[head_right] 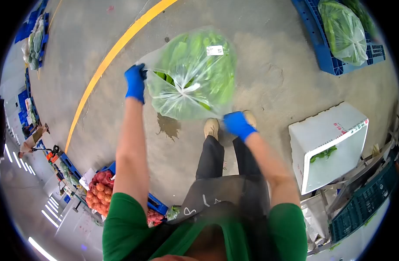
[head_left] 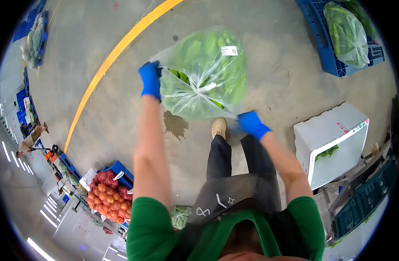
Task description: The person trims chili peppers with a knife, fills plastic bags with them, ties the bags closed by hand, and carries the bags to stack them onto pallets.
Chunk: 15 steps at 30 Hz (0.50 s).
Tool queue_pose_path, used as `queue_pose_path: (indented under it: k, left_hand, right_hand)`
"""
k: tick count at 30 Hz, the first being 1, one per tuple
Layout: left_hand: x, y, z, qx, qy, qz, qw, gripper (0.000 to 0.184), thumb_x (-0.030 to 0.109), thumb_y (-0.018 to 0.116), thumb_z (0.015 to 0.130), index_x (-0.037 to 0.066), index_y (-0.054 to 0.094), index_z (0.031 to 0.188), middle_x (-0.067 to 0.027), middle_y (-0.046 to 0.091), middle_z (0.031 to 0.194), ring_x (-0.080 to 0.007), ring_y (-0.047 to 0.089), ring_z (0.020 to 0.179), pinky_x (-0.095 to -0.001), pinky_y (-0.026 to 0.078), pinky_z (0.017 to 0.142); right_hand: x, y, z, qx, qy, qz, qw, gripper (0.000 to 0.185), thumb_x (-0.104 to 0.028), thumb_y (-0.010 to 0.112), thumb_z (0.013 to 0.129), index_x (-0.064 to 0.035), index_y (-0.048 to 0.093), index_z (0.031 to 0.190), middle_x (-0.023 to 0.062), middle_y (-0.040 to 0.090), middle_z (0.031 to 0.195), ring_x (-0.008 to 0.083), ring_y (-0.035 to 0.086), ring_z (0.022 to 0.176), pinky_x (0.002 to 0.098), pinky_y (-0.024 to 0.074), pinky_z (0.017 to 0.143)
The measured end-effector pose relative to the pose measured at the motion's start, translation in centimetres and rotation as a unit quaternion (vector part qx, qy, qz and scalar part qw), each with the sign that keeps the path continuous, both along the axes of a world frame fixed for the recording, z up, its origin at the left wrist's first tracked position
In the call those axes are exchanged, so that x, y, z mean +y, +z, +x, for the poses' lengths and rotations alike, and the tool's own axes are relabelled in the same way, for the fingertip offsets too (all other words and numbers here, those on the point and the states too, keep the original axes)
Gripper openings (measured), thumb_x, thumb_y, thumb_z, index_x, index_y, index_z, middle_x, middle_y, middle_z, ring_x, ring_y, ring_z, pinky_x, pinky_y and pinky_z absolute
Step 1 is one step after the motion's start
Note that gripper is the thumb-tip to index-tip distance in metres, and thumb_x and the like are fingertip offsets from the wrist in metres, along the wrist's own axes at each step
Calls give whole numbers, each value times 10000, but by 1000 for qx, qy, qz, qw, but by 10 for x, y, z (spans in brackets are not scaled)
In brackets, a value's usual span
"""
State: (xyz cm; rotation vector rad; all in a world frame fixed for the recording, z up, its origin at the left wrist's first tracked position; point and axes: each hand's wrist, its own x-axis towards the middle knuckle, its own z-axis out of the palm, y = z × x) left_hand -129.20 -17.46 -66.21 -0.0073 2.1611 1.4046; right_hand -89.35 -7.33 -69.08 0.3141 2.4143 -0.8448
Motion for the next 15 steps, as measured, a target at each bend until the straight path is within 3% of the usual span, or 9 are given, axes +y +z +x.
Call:
queue_pose_path:
  k: [1,3,5,6,9,10,11,13,15]
  left_hand:
    - [-15,12,-1,-40,56,78,995,153,95,567,767,41,546,626,-71,537,537,-164,471,404,-294,357,375]
    - [-47,11,-2,-155,86,-18,984,103,39,592,744,24,546,653,-83,543,541,-165,457,371,-281,344,357]
    - [-39,1,12,-121,139,-13,983,103,40,595,751,-4,540,676,-91,541,539,-156,447,364,-273,343,352]
    - [-37,-4,10,-104,99,-15,990,66,41,568,774,-19,546,757,-96,543,540,-177,491,387,-282,395,372]
    - [-34,-13,7,-125,111,9,986,130,52,547,793,-23,524,897,-115,570,618,-208,550,447,-290,453,418]
    - [-41,-14,3,-144,77,-5,987,178,88,538,814,2,480,959,-135,596,793,-276,637,698,-341,538,583]
    - [-50,-15,3,-167,78,-15,983,328,127,554,815,-5,423,1086,-154,551,1015,-259,604,811,-341,503,596]
    - [-53,28,39,-125,106,-85,983,707,214,604,798,71,170,1337,-135,476,1112,-235,515,981,-357,465,717]
    - [-106,38,79,-78,71,-84,991,729,221,622,803,83,187,1371,-108,423,1223,-191,490,1009,-338,443,745]
  right_hand:
    - [23,30,5,-2,-74,8,997,251,-317,515,811,-118,633,714,116,628,695,272,621,664,399,474,590]
    - [23,8,15,9,-198,-17,980,262,-320,533,811,-102,629,702,130,620,687,268,599,616,401,447,545]
    - [13,-8,11,-31,-363,-45,930,273,-333,558,805,-85,629,713,131,605,653,258,578,566,387,430,515]
    - [15,-15,3,-56,-490,-171,853,248,-293,585,797,-66,617,704,105,573,589,207,537,513,345,411,490]
    - [31,-24,-10,-29,-614,-314,723,212,-241,620,772,-60,599,663,57,544,548,162,506,500,303,406,492]
    - [41,-13,-12,-40,-628,-257,734,157,-185,652,739,-40,595,741,58,563,629,140,515,548,269,405,492]
    - [44,-15,-6,-11,-701,-249,668,179,-181,663,728,-34,589,797,69,569,669,142,522,570,269,412,501]
    - [36,-40,25,53,-824,-230,515,275,-173,686,707,-23,577,910,91,581,749,147,535,613,271,428,517]
    - [10,-52,92,57,-772,-132,620,440,-192,657,728,-52,515,1121,125,596,869,211,578,735,317,474,649]
